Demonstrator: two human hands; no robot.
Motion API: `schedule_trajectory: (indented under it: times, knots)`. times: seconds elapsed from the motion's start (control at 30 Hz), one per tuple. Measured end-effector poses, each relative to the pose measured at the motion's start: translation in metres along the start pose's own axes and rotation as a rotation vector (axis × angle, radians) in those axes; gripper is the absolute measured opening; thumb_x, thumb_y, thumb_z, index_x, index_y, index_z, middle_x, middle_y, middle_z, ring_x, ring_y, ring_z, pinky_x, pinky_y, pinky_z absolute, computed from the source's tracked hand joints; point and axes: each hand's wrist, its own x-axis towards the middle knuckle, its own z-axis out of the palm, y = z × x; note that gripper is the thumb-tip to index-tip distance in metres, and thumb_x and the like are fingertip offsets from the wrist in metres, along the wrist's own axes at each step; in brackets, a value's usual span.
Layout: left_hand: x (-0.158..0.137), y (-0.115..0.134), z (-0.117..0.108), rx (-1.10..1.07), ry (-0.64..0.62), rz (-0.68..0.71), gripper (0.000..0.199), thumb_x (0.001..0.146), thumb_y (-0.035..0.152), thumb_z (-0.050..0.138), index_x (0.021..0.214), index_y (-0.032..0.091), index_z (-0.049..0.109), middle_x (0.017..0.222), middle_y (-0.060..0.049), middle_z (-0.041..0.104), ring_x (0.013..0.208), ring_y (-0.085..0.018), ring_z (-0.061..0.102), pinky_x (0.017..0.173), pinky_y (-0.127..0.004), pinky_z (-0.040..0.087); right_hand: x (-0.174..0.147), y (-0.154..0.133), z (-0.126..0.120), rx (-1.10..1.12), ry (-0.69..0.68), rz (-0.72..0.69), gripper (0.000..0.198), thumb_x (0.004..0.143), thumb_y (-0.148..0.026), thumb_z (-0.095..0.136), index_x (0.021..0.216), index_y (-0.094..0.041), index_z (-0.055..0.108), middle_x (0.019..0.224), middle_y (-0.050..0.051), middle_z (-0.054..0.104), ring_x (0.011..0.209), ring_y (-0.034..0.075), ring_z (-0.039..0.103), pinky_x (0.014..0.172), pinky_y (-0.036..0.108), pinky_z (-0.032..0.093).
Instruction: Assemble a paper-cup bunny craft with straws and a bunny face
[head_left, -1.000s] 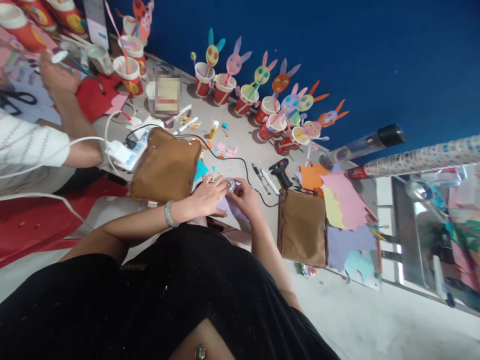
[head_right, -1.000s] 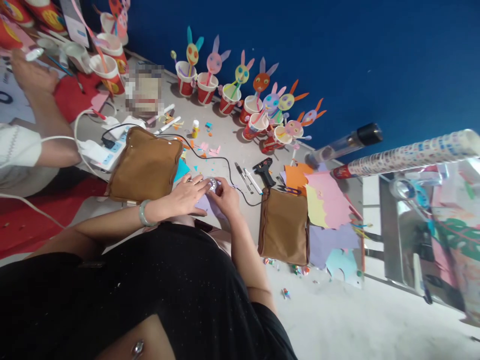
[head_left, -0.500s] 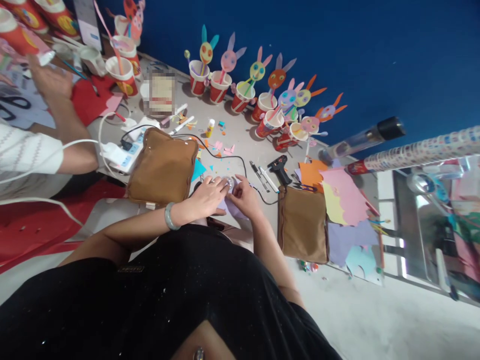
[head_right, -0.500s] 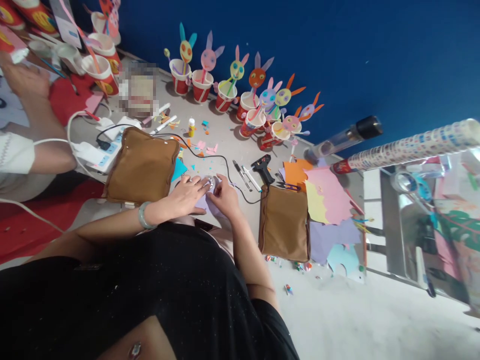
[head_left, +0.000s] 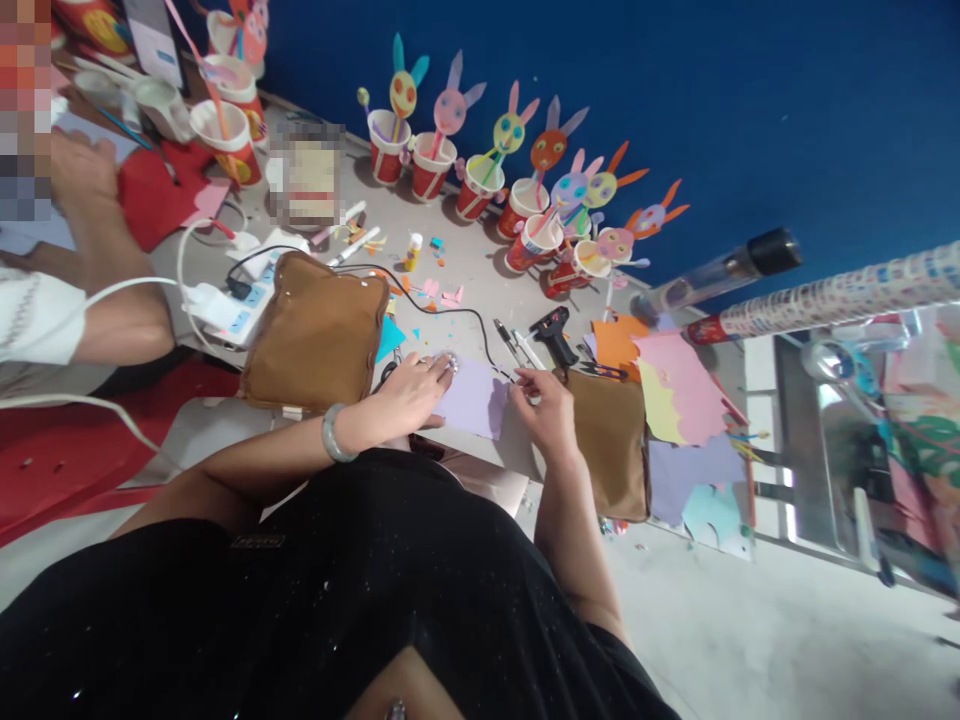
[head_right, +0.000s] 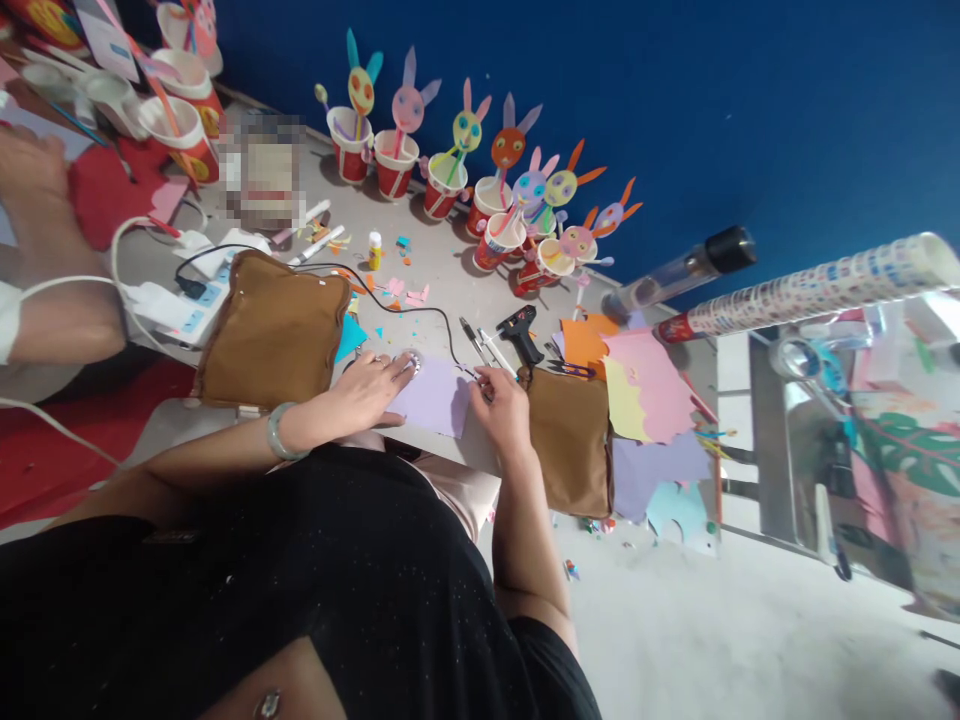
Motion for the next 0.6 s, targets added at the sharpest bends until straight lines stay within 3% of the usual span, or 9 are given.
schedule_trajectory:
  times: [0.13, 0.3, 0.47, 0.6]
  knots:
    - [-0.002, 0.002, 0.000, -0.014, -0.048, -0.026, 0.072, 0.095, 0.045, 0.074, 0.152, 0.005, 0.053, 0.162, -0.027, 0.048, 0.119, -0.034, 0.068, 0.093, -0.041, 0.050, 0.027, 0.019, -0.010, -0.263, 0.003, 0.065, 0.028, 0.092, -0.036, 0.061, 0.106, -0.019, 0.079, 0.097, 0.011, 0.075, 0.075, 0.023, 0.067, 0.075, 0.037, 0.052]
    - [-0.004, 0.012, -0.017, -0.006, -0.104, -0.089, 0.077, 0.096, 0.043, 0.075, 0.156, 0.005, 0.048, 0.165, -0.032, 0.044, 0.106, -0.034, 0.076, 0.084, -0.042, 0.058, 0.061, 0.027, 0.005, -0.447, -0.093, 0.132, 0.022, 0.092, -0.036, 0.063, 0.094, -0.020, 0.078, 0.096, 0.014, 0.076, 0.082, 0.027, 0.067, 0.072, 0.037, 0.046]
    - [-0.005, 0.017, -0.032, -0.024, -0.186, -0.109, 0.077, 0.099, 0.042, 0.071, 0.159, 0.002, 0.045, 0.169, -0.033, 0.037, 0.101, -0.034, 0.078, 0.082, -0.043, 0.062, 0.073, 0.019, 0.014, -0.535, -0.134, 0.140, 0.021, 0.094, -0.030, 0.059, 0.088, -0.019, 0.075, 0.091, 0.014, 0.076, 0.080, 0.026, 0.066, 0.073, 0.036, 0.046]
    - [-0.008, 0.017, -0.032, -0.051, -0.184, -0.112, 0.075, 0.100, 0.039, 0.069, 0.160, 0.001, 0.043, 0.170, -0.034, 0.034, 0.106, -0.035, 0.078, 0.083, -0.043, 0.062, 0.070, 0.008, 0.004, -0.451, -0.158, 0.075, 0.018, 0.095, -0.029, 0.057, 0.093, -0.019, 0.073, 0.103, 0.015, 0.073, 0.086, 0.027, 0.067, 0.077, 0.038, 0.049]
